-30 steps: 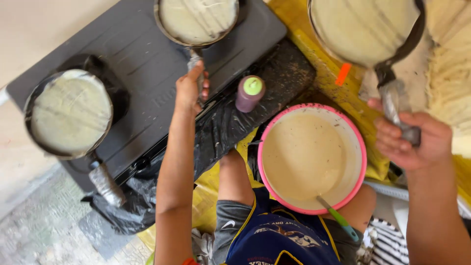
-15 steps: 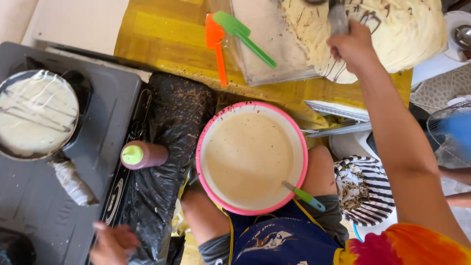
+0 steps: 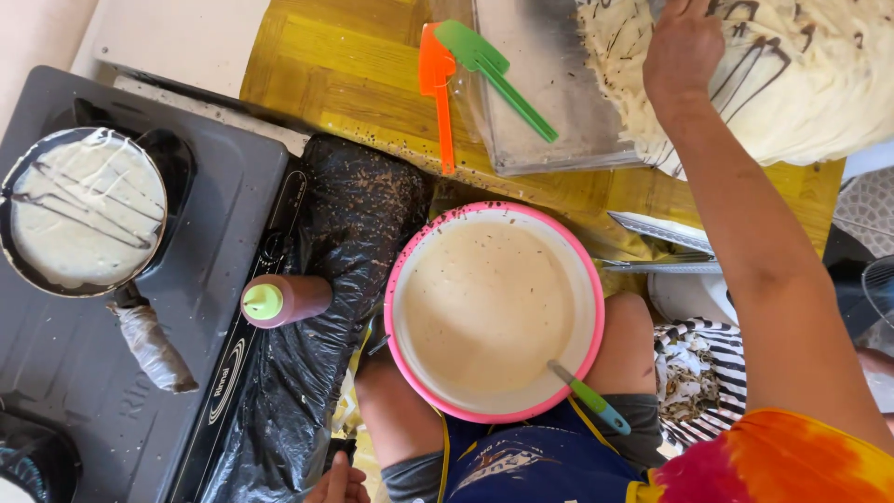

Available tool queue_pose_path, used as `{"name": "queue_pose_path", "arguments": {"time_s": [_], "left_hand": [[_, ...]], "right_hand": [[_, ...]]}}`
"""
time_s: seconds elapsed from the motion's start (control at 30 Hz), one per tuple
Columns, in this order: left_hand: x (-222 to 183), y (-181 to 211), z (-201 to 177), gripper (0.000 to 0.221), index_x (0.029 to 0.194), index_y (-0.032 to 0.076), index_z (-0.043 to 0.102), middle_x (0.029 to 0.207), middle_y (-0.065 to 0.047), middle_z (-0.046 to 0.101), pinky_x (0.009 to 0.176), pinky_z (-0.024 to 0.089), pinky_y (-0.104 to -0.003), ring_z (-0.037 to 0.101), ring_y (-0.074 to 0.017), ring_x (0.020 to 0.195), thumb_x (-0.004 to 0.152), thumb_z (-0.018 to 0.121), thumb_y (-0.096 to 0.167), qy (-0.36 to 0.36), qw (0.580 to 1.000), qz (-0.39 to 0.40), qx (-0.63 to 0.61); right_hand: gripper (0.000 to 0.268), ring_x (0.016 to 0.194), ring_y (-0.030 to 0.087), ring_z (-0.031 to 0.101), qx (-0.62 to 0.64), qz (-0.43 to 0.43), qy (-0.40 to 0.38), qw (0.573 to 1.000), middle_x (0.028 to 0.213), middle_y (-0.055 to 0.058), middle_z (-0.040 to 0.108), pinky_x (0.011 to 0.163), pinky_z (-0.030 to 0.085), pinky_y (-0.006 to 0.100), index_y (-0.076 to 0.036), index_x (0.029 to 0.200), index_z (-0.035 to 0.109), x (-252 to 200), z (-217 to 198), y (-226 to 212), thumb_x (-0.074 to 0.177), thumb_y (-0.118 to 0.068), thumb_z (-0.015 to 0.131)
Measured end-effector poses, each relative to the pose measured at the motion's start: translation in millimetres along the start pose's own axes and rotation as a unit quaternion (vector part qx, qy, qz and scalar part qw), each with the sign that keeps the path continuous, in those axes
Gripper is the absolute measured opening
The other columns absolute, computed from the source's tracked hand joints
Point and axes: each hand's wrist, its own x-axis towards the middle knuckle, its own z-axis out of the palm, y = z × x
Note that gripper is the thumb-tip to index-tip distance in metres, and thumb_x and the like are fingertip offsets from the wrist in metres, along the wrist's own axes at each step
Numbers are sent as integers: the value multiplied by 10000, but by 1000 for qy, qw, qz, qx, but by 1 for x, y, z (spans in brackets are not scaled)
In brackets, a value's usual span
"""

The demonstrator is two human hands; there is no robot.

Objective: Cooking crepes by ladling batter into pans, swirling them to coat, and placing them on a stove.

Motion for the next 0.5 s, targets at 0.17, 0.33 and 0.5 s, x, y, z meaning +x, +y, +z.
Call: {"name": "queue_pose_path", "arguments": {"time_s": [0.17, 0.33, 0.5], "left_hand": [[-30, 55, 26, 474, 716, 54, 757, 462, -70, 612, 558, 480, -313, 577, -193, 413, 943, 620, 447, -6, 988, 76, 136], [-64, 104, 69, 280, 1038, 178, 689, 729, -12, 606, 755, 425, -355, 536, -161, 755, 927, 643, 431, -14, 922, 375, 101], [-110, 128, 84, 892, 1579, -49, 259, 1452, -396, 492, 1078, 410, -657, 459, -606, 1328, 886, 732, 253, -95, 853, 500, -113]], "right_hand": [[140, 640, 121, 465, 195, 9, 72, 978, 768, -31, 495, 470, 415, 234, -180, 882, 583, -17, -58, 33, 869, -123, 711], [274, 602, 155, 599, 747, -1, -86, 659, 816, 57, 643, 485, 483, 249, -103, 1081, 641, -120, -213, -15, 869, -271, 685], [693, 335, 121, 537, 888, -16, -384, 252, 518, 64, 582, 226, 335, 247, -80, 817, 633, -359, -234, -140, 963, -725, 428]]}}
